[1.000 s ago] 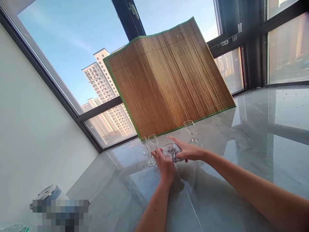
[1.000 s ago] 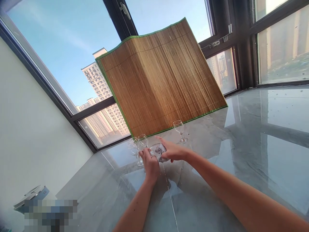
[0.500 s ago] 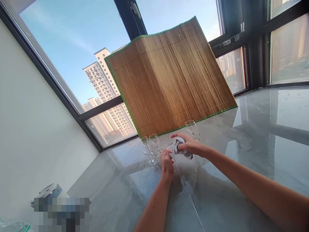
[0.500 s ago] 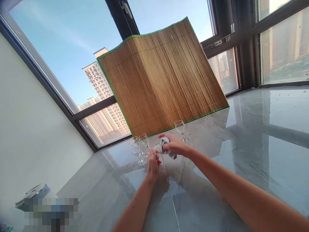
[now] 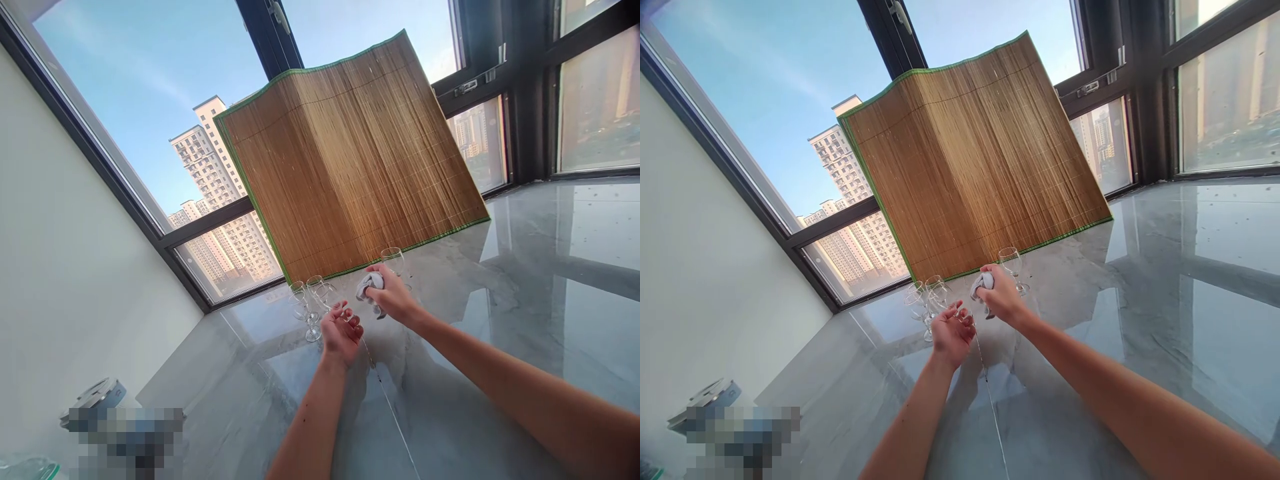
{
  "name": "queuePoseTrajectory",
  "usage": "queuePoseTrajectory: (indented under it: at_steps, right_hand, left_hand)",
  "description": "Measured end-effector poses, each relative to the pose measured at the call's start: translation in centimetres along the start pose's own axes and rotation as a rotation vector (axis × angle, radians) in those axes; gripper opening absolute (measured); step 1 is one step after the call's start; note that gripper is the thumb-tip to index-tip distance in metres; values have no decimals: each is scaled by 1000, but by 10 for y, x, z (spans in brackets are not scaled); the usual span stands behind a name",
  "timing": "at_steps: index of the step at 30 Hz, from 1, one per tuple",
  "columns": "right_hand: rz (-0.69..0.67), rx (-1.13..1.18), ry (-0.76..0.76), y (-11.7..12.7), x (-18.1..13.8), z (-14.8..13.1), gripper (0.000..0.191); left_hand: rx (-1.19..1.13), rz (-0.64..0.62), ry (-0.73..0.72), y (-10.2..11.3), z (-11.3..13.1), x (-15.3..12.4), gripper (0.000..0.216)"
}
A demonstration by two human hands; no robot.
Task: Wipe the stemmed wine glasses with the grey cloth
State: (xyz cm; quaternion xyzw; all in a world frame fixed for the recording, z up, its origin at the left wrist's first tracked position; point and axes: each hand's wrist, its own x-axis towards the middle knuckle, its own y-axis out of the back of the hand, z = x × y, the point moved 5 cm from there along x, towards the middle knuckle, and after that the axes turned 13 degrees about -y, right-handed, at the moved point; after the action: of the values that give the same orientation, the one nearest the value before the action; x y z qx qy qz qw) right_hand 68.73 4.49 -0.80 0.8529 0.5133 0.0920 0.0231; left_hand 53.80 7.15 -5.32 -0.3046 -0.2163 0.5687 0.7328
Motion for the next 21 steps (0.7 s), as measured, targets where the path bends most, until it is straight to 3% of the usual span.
queuePoseTrajectory:
  at_steps: [4,9,16,21]
  right_hand:
    - [-155,-159,12,-20,-5,12,63]
    - [-236,-106,106,-30,-14,10,71]
    - [-539,79,-81,-41,-20,16,74]
    - [-520,147,-213,-44,-17,29,76]
  left_hand:
    - [-40,-3,-6,-5,0,-4,31]
    - [-43,-52,-75,-12,4,-8,35]
    - [114,-205,-6,-8,-7,-7,48]
    - [174,-316,50,-14,-15,-13,53]
